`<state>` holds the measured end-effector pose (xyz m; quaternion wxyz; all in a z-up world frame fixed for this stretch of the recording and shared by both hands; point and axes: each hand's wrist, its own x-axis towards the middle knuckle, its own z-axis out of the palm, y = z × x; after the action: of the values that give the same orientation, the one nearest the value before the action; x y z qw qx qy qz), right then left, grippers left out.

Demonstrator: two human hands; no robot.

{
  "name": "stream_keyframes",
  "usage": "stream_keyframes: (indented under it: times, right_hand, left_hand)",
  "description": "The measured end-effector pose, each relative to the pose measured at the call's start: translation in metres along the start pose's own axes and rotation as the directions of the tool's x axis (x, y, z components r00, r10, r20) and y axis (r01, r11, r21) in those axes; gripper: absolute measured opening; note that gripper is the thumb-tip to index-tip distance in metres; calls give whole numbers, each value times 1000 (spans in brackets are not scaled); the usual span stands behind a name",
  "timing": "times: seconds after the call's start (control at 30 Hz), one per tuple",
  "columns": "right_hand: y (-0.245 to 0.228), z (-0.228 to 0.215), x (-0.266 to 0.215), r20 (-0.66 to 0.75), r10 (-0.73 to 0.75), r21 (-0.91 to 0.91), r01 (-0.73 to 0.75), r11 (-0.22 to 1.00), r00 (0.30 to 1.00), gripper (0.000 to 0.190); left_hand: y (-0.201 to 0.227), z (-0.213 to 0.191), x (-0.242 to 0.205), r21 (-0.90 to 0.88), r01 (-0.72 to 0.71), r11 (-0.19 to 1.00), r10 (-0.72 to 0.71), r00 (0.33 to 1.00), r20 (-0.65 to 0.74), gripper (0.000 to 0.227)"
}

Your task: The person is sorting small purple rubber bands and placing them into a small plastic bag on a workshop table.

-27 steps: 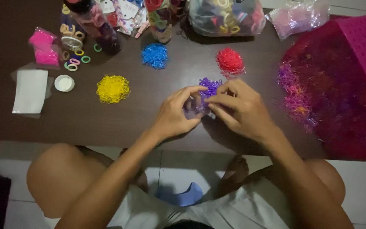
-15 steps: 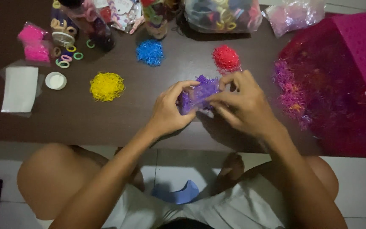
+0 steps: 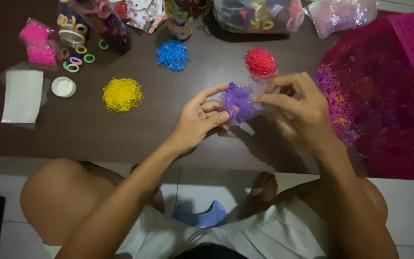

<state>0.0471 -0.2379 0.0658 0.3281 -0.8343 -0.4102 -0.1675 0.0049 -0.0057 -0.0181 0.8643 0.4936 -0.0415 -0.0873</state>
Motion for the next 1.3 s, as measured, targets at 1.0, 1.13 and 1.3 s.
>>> stream_keyframes:
  times: [1.0,1.13,1.3]
  right_hand:
    - [-7,-6,6,523,154,344,-373,862,838,42]
    - [-15,-6,12,539,151,343,-379,859,829,46]
    - [-15,-7,15,555,134,331,-366,870,821,43]
  left_hand:
    - [-5,2,-8,237,93,967,-81,995,-59,39]
    - [4,7,-11,261,76,962,-67,997,-44,37]
    - [-1,4,-7,136,145,980,-134,987,-88,38]
